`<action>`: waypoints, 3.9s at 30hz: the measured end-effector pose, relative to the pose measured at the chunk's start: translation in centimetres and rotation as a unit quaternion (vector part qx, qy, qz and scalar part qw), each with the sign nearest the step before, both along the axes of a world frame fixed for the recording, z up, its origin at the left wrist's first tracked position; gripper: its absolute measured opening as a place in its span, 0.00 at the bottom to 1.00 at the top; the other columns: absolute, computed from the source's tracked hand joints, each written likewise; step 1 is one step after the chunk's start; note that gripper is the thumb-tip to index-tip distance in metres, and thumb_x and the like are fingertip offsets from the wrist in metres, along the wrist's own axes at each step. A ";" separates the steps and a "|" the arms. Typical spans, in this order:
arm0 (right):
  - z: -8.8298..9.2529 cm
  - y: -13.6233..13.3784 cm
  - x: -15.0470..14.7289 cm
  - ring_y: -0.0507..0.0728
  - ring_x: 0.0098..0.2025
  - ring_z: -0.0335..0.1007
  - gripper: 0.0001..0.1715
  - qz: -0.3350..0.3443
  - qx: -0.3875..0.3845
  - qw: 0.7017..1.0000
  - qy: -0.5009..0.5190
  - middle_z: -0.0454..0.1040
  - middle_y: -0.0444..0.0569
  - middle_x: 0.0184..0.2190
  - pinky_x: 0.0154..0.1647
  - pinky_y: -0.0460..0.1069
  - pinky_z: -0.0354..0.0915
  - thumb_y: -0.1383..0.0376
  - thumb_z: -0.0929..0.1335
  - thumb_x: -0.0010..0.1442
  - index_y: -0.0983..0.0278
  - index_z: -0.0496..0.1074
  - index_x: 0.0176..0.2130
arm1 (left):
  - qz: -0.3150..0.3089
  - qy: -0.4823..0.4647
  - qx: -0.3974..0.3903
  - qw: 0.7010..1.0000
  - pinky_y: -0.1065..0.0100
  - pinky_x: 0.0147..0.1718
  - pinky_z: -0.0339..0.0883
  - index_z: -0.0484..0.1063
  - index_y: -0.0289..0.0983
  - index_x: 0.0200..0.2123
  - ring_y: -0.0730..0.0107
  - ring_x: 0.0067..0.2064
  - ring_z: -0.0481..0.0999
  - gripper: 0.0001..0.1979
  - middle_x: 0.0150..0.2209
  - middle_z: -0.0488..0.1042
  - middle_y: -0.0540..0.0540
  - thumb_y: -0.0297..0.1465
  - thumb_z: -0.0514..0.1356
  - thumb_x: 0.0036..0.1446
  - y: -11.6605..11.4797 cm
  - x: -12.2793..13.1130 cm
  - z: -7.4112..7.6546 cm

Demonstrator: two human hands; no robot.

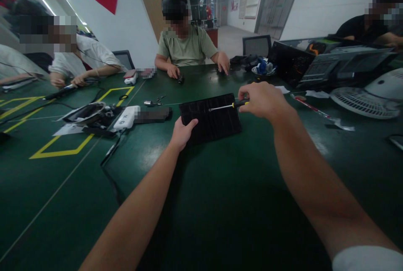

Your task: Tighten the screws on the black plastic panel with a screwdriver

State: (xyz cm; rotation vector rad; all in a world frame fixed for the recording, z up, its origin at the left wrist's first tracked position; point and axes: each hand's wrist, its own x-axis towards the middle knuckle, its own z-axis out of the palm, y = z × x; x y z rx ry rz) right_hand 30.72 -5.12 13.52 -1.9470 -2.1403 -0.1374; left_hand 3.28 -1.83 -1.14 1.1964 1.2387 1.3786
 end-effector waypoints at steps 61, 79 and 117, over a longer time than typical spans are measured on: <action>0.7 0.0 -0.2 0.67 0.47 0.76 0.21 0.003 -0.143 0.990 0.005 0.81 0.56 0.44 0.43 0.58 0.68 0.48 0.66 0.65 0.59 0.78 0.44 | 0.001 0.000 0.007 1.000 0.49 0.57 0.74 0.78 0.37 0.47 0.53 0.50 0.82 0.20 0.47 0.83 0.40 0.34 0.72 0.49 0.0 0.2 0.0; 1.5 -0.4 0.5 0.62 0.43 0.76 0.14 0.054 -0.127 0.990 0.000 0.81 0.51 0.41 0.38 0.53 0.66 0.58 0.75 0.53 0.58 0.80 0.40 | 0.012 0.016 -0.003 1.000 0.47 0.58 0.74 0.78 0.38 0.46 0.52 0.50 0.83 0.18 0.47 0.83 0.41 0.33 0.72 0.51 0.2 0.0 -0.1; 1.4 -0.6 -0.3 0.63 0.41 0.76 0.17 0.024 -0.100 0.994 0.034 0.82 0.53 0.39 0.39 0.55 0.66 0.50 0.72 0.58 0.59 0.82 0.38 | 0.000 0.005 0.004 1.000 0.47 0.58 0.74 0.77 0.38 0.48 0.52 0.51 0.83 0.20 0.48 0.83 0.40 0.33 0.72 0.51 0.4 -0.2 -0.5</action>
